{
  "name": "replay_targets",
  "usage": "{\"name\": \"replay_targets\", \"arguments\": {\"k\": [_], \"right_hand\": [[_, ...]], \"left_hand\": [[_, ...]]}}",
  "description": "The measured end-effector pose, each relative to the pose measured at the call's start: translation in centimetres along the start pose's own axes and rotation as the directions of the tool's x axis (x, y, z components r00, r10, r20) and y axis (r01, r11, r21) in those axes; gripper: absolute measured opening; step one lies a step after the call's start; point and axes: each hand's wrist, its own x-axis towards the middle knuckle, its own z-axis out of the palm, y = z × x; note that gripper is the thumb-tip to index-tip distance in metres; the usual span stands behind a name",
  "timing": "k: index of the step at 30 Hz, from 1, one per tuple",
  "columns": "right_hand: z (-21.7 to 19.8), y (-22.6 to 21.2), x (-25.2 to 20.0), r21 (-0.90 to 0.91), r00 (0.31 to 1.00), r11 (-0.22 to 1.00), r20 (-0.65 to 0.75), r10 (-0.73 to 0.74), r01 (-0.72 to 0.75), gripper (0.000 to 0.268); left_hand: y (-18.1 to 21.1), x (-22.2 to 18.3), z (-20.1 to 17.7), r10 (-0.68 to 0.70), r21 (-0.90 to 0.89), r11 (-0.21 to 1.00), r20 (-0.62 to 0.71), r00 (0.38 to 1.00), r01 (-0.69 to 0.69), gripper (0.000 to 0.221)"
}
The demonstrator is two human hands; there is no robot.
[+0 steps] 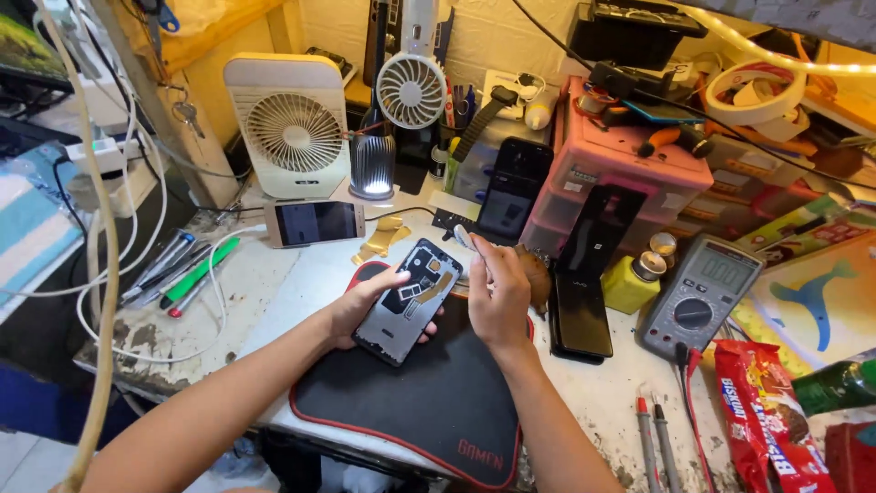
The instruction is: Assembling a mobile phone by applying adhesive and carefully fitting the back panel or screen.
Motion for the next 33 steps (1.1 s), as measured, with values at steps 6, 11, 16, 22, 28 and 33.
{"name": "replay_targets", "arguments": {"k": [6,11,16,22,28,33], "right_hand": [[-0.4,-1.1,1.1,-0.034,1.000,0.999,-0.022,0.010,-0.010,0.025],[-2.2,-1.4,2.0,-0.168,0.991,0.982,-0.084,-0.108,0.093,0.017],[-1.7,-1.9,1.4,-0.170,0.987,0.972,0.032,-0.159,0.163,0.015],[0.5,-3.0,-0.2,-0.252,0.964,0.932,0.008,-0.267,0.260,0.004],[-0.5,-0.8,0.8,-0.469,0.906,0.813,-0.061,-0.419,0.344,0.002],[-0.1,-1.0,1.1,-0.384,0.894,0.824,0.007,-0.448,0.416,0.004]], "left_hand": [[0.9,1.2,1.3,-0.161,-0.070,0.982,0.168,0.973,0.174,0.082],[-0.3,2.9,0.6,-0.238,-0.105,0.958,0.233,0.943,0.268,0.083],[0.1,1.1,-0.5,-0.242,-0.072,0.961,0.237,0.941,0.266,0.082],[-0.8,1.6,-1.5,-0.207,-0.075,0.970,0.237,0.949,0.230,0.079],[0.1,0.4,-0.6,-0.203,-0.056,0.974,0.201,0.958,0.218,0.079],[0.0,0.9,-1.2,-0.224,0.037,0.975,0.206,0.953,0.221,0.083]]}}
